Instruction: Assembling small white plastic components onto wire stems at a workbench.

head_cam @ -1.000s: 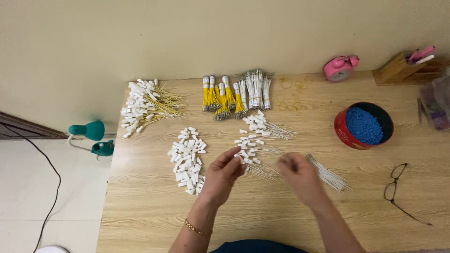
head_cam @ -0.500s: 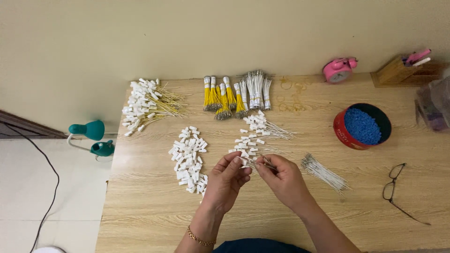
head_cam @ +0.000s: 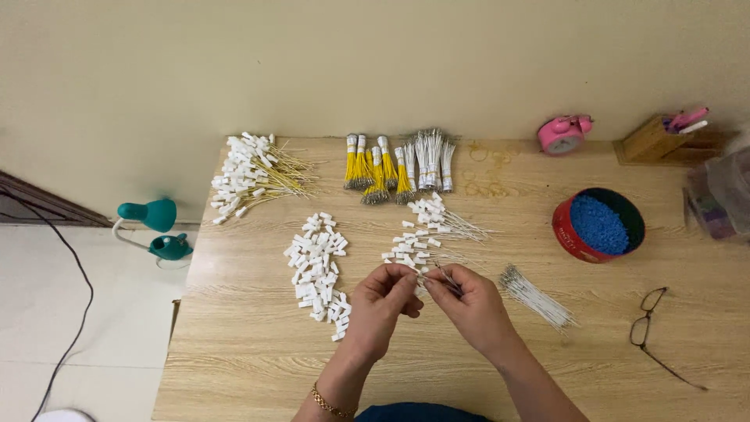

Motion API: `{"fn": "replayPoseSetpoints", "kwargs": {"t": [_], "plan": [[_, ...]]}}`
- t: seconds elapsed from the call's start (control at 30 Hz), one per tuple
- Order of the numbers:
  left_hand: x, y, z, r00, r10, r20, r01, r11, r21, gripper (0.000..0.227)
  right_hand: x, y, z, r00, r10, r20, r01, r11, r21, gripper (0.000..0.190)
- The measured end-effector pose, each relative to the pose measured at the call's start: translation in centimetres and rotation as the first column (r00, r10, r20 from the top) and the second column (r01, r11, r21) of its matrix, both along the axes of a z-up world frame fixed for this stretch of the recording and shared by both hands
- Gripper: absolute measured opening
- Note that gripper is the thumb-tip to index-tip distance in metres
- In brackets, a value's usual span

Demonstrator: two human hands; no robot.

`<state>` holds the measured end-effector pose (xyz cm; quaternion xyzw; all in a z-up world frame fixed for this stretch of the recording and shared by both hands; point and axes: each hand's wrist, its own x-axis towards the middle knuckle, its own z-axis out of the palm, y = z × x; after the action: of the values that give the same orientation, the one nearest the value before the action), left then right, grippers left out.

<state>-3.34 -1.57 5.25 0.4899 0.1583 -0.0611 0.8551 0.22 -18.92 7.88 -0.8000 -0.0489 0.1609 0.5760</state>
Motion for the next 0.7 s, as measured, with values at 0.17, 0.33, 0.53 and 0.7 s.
{"fn": "replayPoseSetpoints", "kwargs": {"t": [0.17,0.33,0.53,0.7], "plan": [[-0.3,0.3,1.4,0.998,-0.065,0.025,0.064,0.997,0.049,0.013,-0.3,-0.7,-2.0,1.000,-0.024,-0.008,0.025,0.992,0.123,0.018],[-0.7,-0.3,1.4,0.999,-0.037,0.014,0.037,0.999,0.028,0.016,-0.2,-0.8,-1.4,0.999,-0.040,-0.018,0.044,0.967,0.251,0.018],[-1.1,-1.2,1.3,1.000,0.026,0.012,-0.026,1.000,0.002,0.016,-0.1,-0.7,1.1,0.996,0.052,0.068,-0.057,0.995,0.084,0.018],[-0.9,-1.8,2.5,0.978,0.179,-0.105,-0.201,0.943,-0.266,0.014,0.6,-1.4,2.5,0.995,0.073,0.074,-0.074,0.997,0.013,0.019]]}}
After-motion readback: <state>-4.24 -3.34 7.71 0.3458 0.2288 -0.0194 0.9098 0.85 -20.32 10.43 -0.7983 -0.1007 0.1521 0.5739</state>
